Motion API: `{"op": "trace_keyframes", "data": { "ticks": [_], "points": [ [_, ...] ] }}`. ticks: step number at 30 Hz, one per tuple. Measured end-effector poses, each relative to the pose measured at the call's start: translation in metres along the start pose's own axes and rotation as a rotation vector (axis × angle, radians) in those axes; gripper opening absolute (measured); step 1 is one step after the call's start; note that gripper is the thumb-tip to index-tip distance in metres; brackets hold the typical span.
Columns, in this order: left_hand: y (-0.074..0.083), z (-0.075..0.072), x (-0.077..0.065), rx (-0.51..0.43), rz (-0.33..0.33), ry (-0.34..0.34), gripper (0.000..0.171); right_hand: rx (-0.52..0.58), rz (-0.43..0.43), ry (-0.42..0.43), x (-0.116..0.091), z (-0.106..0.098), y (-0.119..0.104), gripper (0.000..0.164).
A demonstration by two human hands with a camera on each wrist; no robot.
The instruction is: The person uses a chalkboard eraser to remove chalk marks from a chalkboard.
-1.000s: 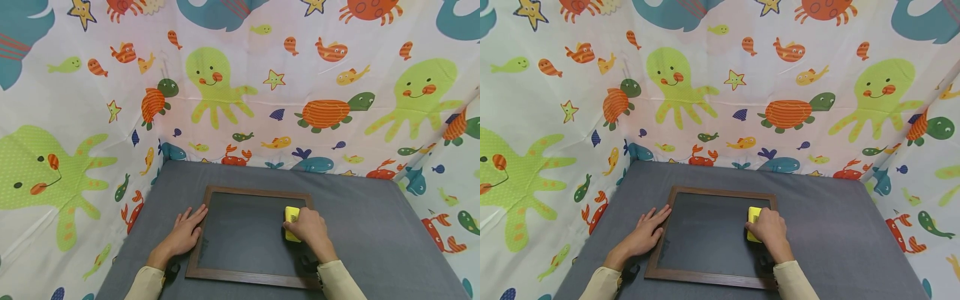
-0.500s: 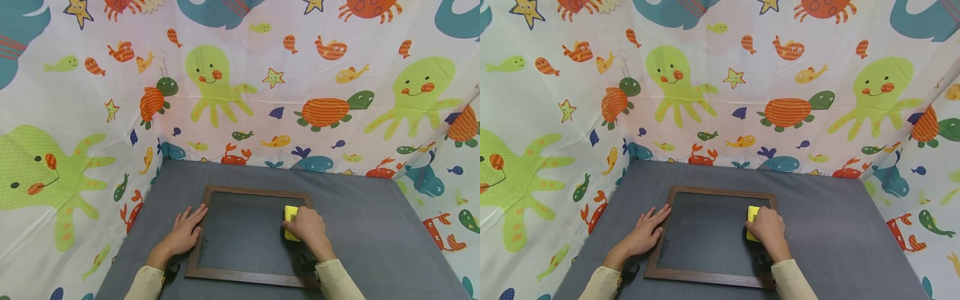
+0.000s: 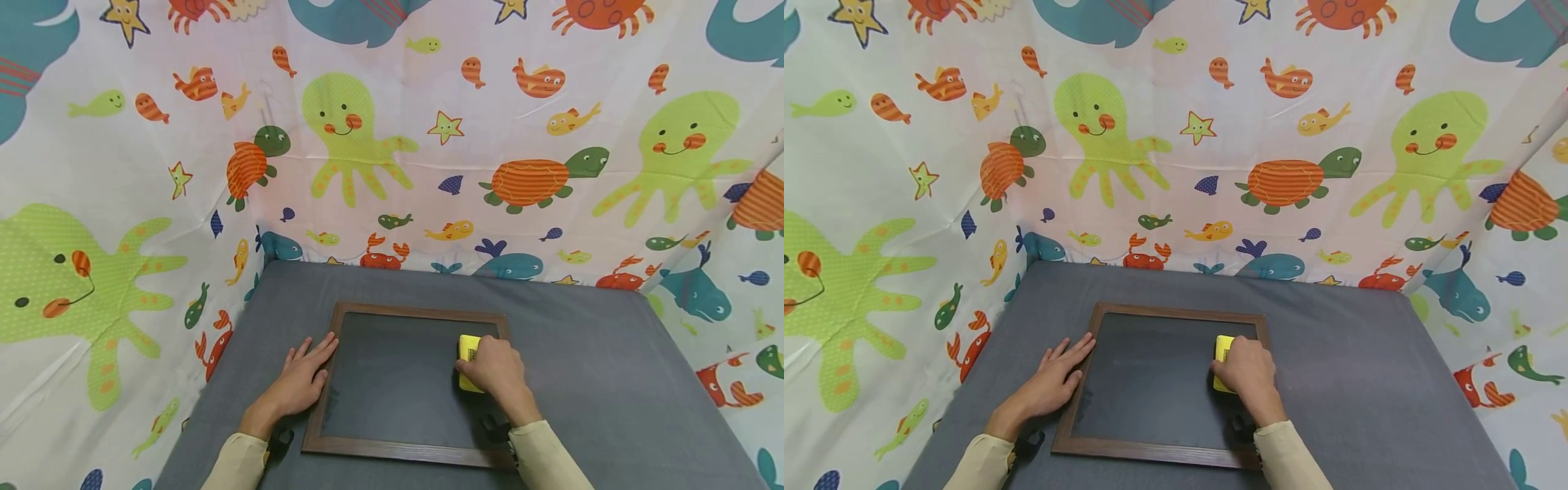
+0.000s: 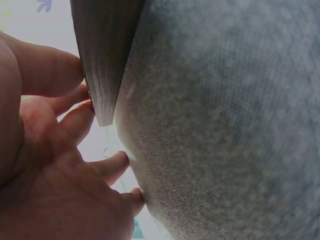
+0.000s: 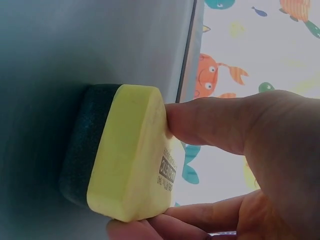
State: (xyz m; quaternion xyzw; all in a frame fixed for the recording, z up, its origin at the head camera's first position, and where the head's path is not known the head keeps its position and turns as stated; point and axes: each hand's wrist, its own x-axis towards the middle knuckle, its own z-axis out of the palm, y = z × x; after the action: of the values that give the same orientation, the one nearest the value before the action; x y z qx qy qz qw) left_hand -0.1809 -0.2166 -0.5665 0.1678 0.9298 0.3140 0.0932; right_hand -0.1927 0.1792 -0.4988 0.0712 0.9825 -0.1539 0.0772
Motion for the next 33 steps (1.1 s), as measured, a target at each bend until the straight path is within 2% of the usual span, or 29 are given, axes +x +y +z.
{"op": "trace_keyframes", "data": {
  "ticks": [20,33],
  "points": [
    [0.003,-0.003,0.002,0.013,0.004,0.000,0.066,-0.021,-0.033,0.015,0.000,0.005,-0.025,0.047],
    [-0.001,-0.001,0.002,0.016,0.018,0.010,0.065,0.001,-0.066,0.041,-0.002,0.010,-0.029,0.047]
  ]
}}
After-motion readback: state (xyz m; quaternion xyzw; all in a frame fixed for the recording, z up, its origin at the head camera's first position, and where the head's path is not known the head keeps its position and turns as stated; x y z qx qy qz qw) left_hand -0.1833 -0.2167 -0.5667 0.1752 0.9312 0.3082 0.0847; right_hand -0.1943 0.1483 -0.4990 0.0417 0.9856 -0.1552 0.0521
